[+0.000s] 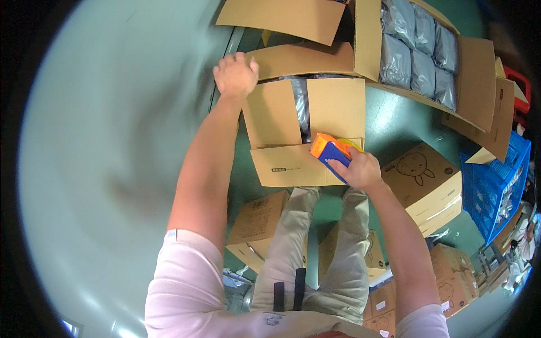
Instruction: The person picks up cardboard boxes containing packaged items, folds the top flaps down by hand, and applies adhesive tape across the seams using a tape dispenser. The person handles multiple boxes sequentially, moving them to a stack after sealing each one.
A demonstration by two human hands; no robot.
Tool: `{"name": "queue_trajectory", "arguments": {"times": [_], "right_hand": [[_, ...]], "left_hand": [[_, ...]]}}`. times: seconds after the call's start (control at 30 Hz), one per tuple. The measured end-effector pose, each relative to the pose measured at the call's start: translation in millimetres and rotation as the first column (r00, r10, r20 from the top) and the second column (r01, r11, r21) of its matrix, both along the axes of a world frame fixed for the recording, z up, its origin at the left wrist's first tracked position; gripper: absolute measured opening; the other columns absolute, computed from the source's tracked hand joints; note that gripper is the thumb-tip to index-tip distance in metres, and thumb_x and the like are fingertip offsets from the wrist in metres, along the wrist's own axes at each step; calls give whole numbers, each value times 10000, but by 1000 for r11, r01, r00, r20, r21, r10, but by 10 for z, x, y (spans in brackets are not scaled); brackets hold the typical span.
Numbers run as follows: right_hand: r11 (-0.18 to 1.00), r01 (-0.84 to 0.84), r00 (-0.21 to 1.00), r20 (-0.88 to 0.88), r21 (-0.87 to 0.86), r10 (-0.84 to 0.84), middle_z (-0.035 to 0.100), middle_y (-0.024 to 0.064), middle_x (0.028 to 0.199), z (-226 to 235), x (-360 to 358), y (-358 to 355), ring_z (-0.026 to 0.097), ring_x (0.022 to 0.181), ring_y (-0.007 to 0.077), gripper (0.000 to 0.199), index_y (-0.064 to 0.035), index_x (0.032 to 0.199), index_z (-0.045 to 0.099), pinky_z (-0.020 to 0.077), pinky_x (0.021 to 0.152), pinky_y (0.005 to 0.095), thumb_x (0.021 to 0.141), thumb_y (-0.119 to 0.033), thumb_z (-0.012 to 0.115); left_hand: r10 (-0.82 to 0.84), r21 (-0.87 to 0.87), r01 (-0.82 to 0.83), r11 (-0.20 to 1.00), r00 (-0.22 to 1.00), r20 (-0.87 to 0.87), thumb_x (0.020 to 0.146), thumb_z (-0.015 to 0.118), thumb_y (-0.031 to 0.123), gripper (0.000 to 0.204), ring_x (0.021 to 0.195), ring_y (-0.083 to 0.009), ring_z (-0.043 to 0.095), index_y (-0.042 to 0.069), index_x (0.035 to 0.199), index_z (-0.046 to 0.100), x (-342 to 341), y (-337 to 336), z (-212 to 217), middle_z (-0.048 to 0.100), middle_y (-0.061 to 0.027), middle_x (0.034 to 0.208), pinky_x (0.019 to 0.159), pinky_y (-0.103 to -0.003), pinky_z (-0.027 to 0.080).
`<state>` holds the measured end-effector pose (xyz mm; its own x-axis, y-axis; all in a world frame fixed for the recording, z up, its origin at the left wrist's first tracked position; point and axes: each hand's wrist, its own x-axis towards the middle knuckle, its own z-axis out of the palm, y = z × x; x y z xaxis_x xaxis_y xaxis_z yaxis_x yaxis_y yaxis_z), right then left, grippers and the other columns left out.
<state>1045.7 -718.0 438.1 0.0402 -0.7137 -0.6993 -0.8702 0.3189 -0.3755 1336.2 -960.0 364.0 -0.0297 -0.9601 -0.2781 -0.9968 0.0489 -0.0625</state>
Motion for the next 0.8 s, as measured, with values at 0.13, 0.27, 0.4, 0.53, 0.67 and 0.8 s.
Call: {"name": "queue_trajectory", "arguments": {"times": [0.13,0.27,0.4,0.53,0.67,0.8], "right_hand": [[994,-81,997,-4,-73,81,712,249,872,-50,32,25,707,850,419,723,-3,1070,667,569,793,507,841,-685,599],[986,-25,999,19,-164,29,699,226,774,-116,-17,107,703,730,415,653,-15,973,681,579,705,496,840,-652,628],[975,-6,997,72,-223,23,700,216,774,-107,-45,129,702,728,409,637,-15,987,683,579,701,492,833,-632,649],[970,-16,997,75,-241,36,701,215,779,-130,-91,247,699,722,407,626,-15,996,683,577,701,494,825,-616,668],[975,-8,992,123,-220,36,701,215,792,27,-101,201,702,744,404,605,-13,1016,678,576,717,488,813,-582,704],[944,-44,987,132,-328,92,697,215,824,-67,-188,426,698,768,396,574,-1,1040,666,575,726,473,799,-514,758]], "left_hand": [[679,342,-619,707,460,-571,986,396,628,783,1397,-324,418,-3,1448,441,347,-435,-498,440,-190,1506,1171,-459,288],[450,624,-516,587,-432,-781,1046,397,522,670,1346,-267,469,33,1503,396,285,-152,-484,513,-125,1469,1149,-434,329],[756,760,5,650,91,-648,1048,424,479,638,1272,-244,532,45,1514,393,682,-55,52,637,-112,1283,1098,-417,390],[142,707,287,646,865,-481,1057,396,470,606,1295,-265,532,106,1542,373,187,-71,664,621,-144,1339,1124,-413,375],[-324,389,535,751,810,-489,1071,312,463,597,1519,-360,182,164,1586,270,-317,666,156,180,-192,1641,1223,-544,145],[-456,88,496,864,845,-281,1030,409,473,651,1528,-388,76,170,1585,255,-431,1599,-133,123,-178,1653,1207,-609,70]]}}
